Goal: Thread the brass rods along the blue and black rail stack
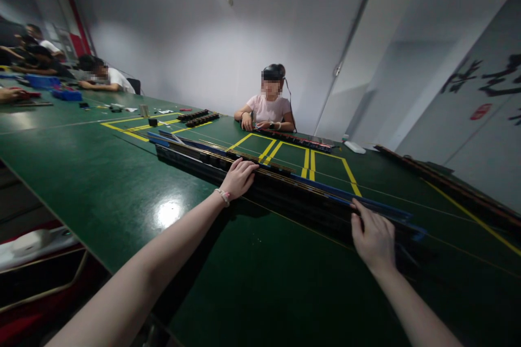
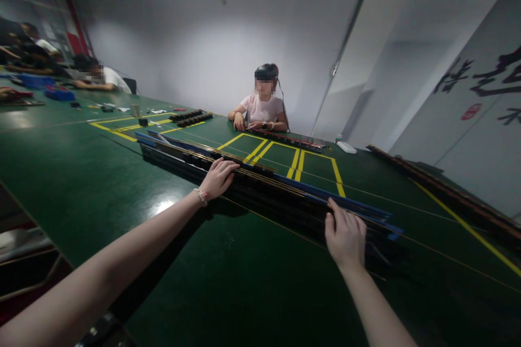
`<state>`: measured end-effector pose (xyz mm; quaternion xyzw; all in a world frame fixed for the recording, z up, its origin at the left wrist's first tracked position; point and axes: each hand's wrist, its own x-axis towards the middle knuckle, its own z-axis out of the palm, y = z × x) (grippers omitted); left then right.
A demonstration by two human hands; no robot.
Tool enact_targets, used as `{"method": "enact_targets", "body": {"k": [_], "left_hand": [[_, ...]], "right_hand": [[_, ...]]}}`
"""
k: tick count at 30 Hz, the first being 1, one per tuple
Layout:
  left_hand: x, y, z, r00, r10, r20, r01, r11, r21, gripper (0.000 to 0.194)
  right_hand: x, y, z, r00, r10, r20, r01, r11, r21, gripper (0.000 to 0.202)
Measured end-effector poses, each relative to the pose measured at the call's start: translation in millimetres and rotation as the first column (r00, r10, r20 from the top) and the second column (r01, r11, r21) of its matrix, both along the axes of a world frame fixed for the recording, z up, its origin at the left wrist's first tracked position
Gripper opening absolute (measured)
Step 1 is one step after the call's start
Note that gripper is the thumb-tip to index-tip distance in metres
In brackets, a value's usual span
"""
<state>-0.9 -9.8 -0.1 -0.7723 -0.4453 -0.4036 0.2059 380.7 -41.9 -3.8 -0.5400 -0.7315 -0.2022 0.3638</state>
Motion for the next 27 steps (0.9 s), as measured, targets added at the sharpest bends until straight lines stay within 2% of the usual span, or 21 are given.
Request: {"method": "enact_targets", "body": {"k": [3,7,11,14,22,27], "left_hand": [[-9.3,-1.1,2.9,0.999,0.03,-0.011,-0.03,0.999,-0.014,0.033],[-29.0,-1.3,3.4,0.992,0.115,0.052,-0.115,0.993,-0.01,0.03],[-50.0,0.0,0.3,0.969,0.213,0.121,-0.214,0.977,-0.002,0.031],[-58.7,1.5,-2.7,0.953,0.251,0.167,-0.256,0.967,0.008,0.03],[-65.3,3.3,-4.0,0.919,0.301,0.254,-0.307,0.952,-0.019,0.028],[-64.0,3.8,-3.2,0.917,0.301,0.263,-0.303,0.952,-0.032,0.028]], "right_hand": [[1.3,-1.2,0.1,0.997,-0.049,-0.066,0.049,0.999,0.006,0.045],[8.3,1.5,-1.9,0.958,-0.202,-0.204,0.208,0.978,0.009,0.047],[11.3,4.8,-3.5,0.932,-0.276,-0.237,0.286,0.958,0.011,0.048],[9.4,4.2,-3.4,0.952,-0.239,-0.192,0.247,0.969,0.018,0.046],[6.4,4.0,-3.7,0.998,-0.047,-0.039,0.048,0.999,0.026,0.043],[6.9,6.2,-4.4,0.999,-0.041,-0.027,0.041,0.999,0.011,0.043]]}}
